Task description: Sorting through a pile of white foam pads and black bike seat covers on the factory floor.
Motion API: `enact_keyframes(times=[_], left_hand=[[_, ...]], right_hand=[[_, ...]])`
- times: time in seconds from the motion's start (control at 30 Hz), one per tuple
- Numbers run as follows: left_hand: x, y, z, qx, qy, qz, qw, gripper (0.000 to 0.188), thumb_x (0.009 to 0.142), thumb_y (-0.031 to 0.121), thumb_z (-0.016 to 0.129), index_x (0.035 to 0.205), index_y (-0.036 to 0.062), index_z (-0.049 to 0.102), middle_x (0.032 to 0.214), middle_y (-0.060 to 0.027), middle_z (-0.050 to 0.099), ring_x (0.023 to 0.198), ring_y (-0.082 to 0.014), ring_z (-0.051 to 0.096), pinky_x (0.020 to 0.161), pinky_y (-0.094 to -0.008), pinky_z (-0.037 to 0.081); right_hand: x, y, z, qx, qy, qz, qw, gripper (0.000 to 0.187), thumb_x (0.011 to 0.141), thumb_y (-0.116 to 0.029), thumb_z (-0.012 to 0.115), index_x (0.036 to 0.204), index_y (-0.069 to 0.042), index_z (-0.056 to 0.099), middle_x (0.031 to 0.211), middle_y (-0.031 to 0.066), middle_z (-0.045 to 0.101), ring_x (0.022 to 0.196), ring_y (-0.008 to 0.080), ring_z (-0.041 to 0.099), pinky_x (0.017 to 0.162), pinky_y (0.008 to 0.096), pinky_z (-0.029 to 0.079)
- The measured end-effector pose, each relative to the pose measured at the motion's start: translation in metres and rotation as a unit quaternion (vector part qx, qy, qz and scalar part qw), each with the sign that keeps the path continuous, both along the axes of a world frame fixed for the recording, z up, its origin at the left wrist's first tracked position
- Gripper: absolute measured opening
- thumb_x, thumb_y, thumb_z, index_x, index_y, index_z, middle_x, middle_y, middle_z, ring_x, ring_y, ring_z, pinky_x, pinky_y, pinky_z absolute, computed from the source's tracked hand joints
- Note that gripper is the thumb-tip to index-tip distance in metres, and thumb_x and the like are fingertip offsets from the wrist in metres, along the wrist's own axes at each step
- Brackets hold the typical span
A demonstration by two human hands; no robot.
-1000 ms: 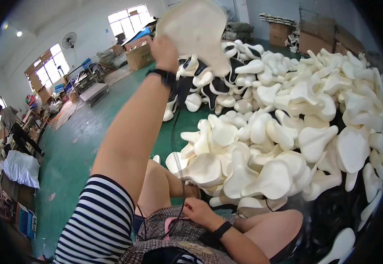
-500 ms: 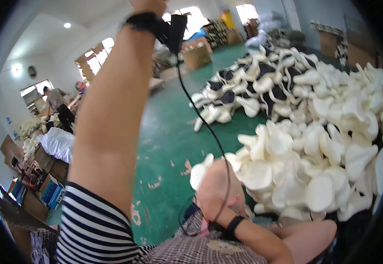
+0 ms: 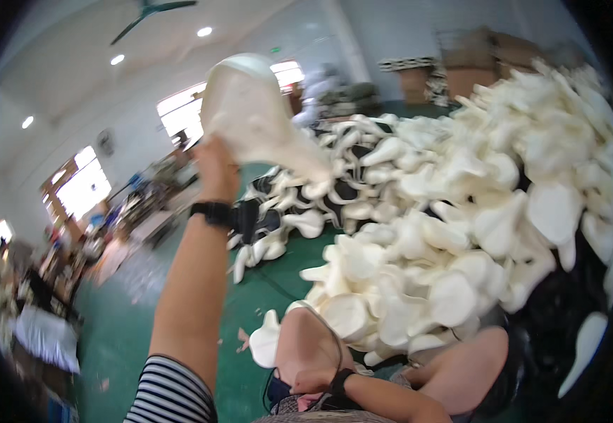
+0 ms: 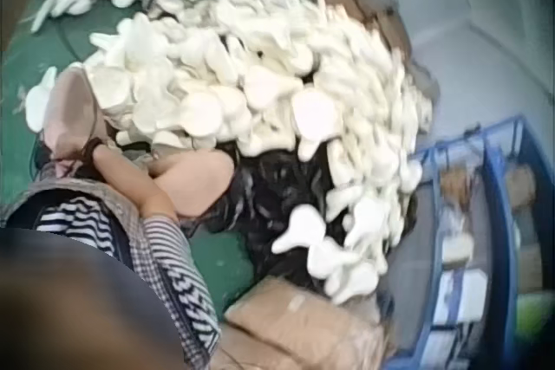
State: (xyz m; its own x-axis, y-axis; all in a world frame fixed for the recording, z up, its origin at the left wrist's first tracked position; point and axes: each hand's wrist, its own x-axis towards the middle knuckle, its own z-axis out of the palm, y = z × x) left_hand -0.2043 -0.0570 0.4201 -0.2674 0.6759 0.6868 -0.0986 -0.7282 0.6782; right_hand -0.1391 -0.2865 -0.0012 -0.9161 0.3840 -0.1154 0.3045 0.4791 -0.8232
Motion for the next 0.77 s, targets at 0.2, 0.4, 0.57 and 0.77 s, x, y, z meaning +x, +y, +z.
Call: enact_keyframes(times=[0.2, 0.4, 0.57, 0.77], left_hand=[[0.020, 0.007, -0.053, -0.069, -0.007, -0.135, 0.988, 0.028, 0.098, 0.022, 0.046, 0.119, 0.0039, 0.049, 0.112, -0.0099, 0.058, 0.101, -0.0226, 0.060, 0.081, -0.0372, 0.053], [0.075, -0.024, -0.139, -0.173, -0.019, -0.217, 0.961, 0.032, 0.098, 0.024, 0.047, 0.122, 0.0026, 0.045, 0.118, -0.0106, 0.055, 0.106, -0.0225, 0.057, 0.083, -0.0384, 0.052], [0.116, -0.060, -0.234, -0.245, -0.048, -0.260, 0.933, 0.026, 0.099, 0.024, 0.047, 0.113, 0.0022, 0.048, 0.117, -0.0111, 0.055, 0.106, -0.0234, 0.056, 0.090, -0.0379, 0.048], [0.133, -0.070, -0.308, -0.342, -0.105, -0.360, 0.862, 0.036, 0.099, 0.026, 0.045, 0.124, 0.0008, 0.043, 0.125, -0.0150, 0.051, 0.113, -0.0289, 0.053, 0.094, -0.0446, 0.049]], right_hand=[[0.019, -0.005, 0.064, 0.349, -0.007, -0.261, 0.900, 0.019, 0.072, -0.022, 0.059, 0.076, -0.005, 0.067, 0.071, 0.0153, 0.065, 0.068, 0.0313, 0.063, 0.064, 0.0418, 0.049], [0.052, 0.057, 0.023, 0.377, 0.181, -0.468, 0.779, 0.018, 0.083, -0.016, 0.050, 0.093, -0.005, 0.061, 0.093, 0.0163, 0.064, 0.081, 0.0306, 0.063, 0.075, 0.0401, 0.050], [0.072, 0.057, 0.000, 0.302, 0.113, -0.387, 0.864, 0.024, 0.087, -0.008, 0.046, 0.108, -0.003, 0.054, 0.095, 0.0189, 0.061, 0.086, 0.0318, 0.062, 0.076, 0.0351, 0.051], [0.106, -0.002, 0.054, 0.103, 0.039, -0.374, 0.921, 0.084, 0.071, -0.020, 0.076, 0.139, -0.010, 0.028, 0.132, 0.0169, 0.042, 0.111, 0.0198, 0.052, 0.098, 0.0370, 0.041]])
